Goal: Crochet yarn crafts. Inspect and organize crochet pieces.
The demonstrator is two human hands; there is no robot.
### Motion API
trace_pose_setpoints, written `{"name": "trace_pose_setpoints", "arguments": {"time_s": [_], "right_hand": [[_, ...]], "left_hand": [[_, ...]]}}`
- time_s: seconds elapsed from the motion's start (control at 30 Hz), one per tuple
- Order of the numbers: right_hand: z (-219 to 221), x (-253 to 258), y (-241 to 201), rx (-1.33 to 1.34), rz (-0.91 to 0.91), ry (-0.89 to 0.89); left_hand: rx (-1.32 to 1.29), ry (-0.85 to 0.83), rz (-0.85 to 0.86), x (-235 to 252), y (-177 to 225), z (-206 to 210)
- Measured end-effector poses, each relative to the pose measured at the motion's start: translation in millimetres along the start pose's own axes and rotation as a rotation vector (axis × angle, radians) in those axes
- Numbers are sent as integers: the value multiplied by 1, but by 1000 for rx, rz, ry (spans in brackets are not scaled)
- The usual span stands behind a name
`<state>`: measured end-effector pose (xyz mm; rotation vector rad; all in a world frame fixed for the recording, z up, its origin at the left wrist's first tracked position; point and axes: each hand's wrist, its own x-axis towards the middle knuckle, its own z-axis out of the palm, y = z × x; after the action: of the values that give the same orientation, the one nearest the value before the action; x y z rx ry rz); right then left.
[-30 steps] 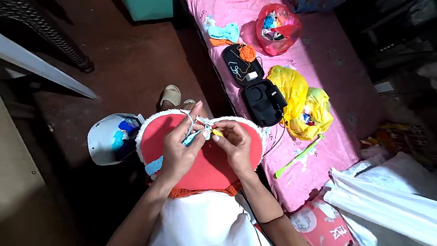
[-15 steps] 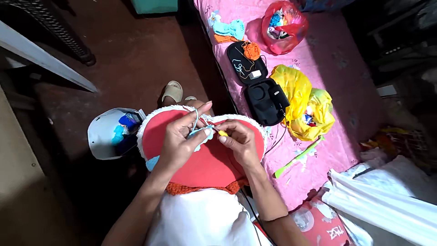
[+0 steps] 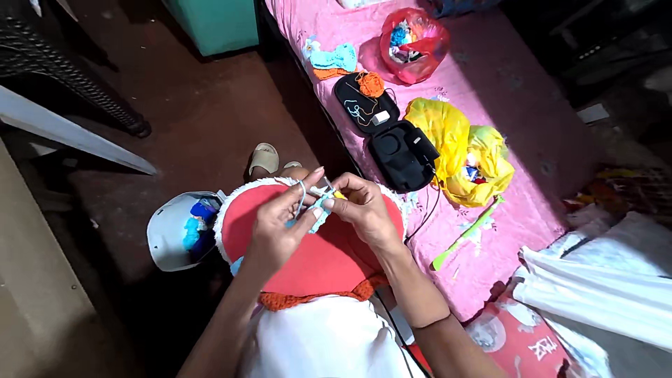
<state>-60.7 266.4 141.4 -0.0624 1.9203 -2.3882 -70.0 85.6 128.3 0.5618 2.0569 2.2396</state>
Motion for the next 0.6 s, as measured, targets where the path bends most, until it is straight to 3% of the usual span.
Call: {"name": "trace_pose_setpoints", "arguments": {"time_s": [0.1,0.17,0.23,0.33,0.4,0.5,0.6], "right_hand": [[-11,2,-3,5,-9,59],[-22,3,-3,3,9,98],[-31,3,-1,-5,42,128],[-38,-3,5,35,114,175],[-39,-6,10,69,150,203],[-38,-11,14,109,200,213],[-33,-14,9,161,197,199]], "left_hand": [[-236,-97,-164,12,-8,-27],[-229,-143,-253,22,-17,-49],[-42,-32,-277,35,-30,-67],[578,279,-132,38,-39,-83],[793,348,59,24,-31,-68],[760,189,344,-5,-28,-1],[835,58,424,-24,-44,50]]}}
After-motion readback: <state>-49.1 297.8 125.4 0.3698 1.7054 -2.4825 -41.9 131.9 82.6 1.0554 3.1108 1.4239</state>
